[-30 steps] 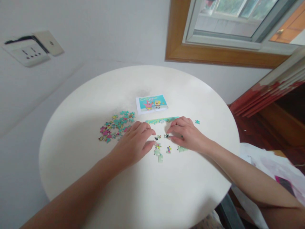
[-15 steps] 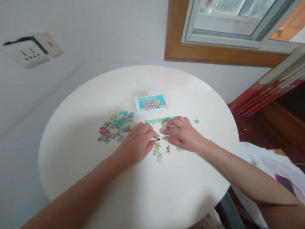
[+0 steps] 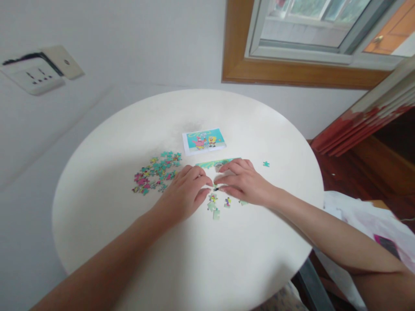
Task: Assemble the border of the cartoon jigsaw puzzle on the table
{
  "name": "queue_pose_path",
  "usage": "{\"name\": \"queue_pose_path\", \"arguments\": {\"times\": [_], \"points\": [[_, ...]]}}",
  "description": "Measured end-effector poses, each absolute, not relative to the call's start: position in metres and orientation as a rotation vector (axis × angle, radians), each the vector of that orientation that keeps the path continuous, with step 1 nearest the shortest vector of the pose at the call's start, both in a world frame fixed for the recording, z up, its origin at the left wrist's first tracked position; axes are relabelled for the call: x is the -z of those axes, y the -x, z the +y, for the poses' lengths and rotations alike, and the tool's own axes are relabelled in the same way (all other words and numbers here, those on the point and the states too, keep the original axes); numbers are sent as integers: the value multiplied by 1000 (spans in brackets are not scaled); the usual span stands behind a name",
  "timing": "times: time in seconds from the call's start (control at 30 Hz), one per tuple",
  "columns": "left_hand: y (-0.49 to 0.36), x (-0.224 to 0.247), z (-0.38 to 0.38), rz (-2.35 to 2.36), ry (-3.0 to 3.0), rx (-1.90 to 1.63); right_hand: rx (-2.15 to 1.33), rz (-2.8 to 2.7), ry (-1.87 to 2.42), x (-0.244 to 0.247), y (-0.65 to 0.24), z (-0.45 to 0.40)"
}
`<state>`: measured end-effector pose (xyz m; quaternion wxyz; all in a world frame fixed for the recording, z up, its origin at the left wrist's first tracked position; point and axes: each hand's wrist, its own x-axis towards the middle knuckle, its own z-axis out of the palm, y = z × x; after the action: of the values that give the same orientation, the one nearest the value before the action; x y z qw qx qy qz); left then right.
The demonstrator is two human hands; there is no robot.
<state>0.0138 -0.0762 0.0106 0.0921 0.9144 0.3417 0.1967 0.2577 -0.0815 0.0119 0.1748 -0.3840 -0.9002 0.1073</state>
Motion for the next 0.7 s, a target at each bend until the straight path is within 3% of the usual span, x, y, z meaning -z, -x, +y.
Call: {"name": "queue_pose_path", "arguments": {"times": [0.7], "points": [[-19, -16, -82, 998, -2653, -545, -484, -2463, 1049, -13, -260, -82]]}}
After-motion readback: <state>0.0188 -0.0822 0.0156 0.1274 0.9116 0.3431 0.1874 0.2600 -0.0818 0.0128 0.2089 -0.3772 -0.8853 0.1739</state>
